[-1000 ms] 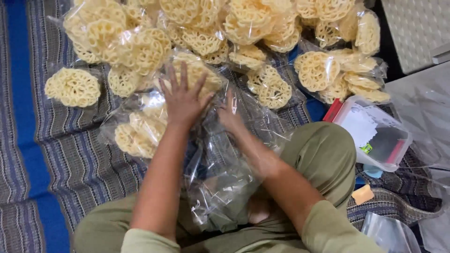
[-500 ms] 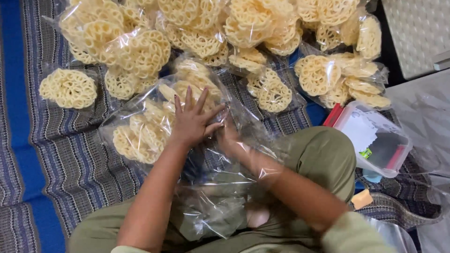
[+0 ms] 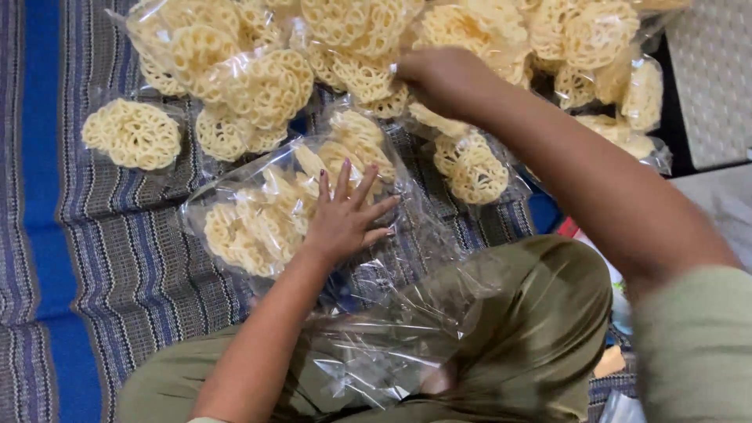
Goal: Manually packing lattice-patterned crackers into clear plastic bags while sitting on the floor.
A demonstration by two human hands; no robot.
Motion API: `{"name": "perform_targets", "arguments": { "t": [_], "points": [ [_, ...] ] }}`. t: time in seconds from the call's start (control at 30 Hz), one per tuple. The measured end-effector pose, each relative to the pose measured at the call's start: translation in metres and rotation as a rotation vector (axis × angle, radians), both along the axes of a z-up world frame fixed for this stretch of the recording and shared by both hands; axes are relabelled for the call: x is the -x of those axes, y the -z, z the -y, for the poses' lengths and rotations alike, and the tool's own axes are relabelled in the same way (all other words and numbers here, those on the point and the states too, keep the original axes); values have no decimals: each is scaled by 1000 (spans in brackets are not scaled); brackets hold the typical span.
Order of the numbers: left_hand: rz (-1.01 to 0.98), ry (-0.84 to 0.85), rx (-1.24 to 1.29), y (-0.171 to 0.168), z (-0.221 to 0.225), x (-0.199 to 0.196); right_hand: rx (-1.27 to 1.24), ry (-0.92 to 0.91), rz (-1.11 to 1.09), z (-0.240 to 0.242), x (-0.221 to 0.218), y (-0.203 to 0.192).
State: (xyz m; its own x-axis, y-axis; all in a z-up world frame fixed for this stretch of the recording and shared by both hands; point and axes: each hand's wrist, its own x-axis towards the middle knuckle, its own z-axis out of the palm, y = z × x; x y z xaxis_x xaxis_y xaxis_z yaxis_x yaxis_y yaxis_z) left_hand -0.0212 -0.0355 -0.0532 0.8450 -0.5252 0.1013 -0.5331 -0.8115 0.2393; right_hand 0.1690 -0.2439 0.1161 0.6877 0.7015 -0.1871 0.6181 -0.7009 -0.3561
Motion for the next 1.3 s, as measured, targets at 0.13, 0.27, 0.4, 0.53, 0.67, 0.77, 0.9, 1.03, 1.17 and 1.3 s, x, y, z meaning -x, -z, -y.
{"name": "perform_targets", "arguments": {
  "t": [0.13,0.27,0.4,0.53,0.67,0.77,0.9,1.03,1.17,1.3],
  "points": [
    [2,5,12,-2,1,4,237,-212,319,-64,-58,86],
    [-30,33,-14,1,2,5,625,-144,217,-87,-67,109],
    [12,55,38,-1,3,11,418,-7,280,-58,-115,173],
    [-23,105,19,0,10,9,354,-110,456,-42,-118,176],
    [-126,123,-51,-5,7,6,733,-512,802,-45,-78,129],
    [-72,106,-13,5,9,10,611,-445,637,-30,-78,130],
    [-101,120,-61,3,7,12,914,-407,577,-27,-81,121],
    [-111,74,-126,-1,7,7,526,-276,171,-64,-75,115],
    [-204,84,-125,-3,10,5,4,-78,-321,-97,-68,111],
    [-218,101,-159,-14,10,6,635,-204,-123,-23,-81,186]
  ]
}}
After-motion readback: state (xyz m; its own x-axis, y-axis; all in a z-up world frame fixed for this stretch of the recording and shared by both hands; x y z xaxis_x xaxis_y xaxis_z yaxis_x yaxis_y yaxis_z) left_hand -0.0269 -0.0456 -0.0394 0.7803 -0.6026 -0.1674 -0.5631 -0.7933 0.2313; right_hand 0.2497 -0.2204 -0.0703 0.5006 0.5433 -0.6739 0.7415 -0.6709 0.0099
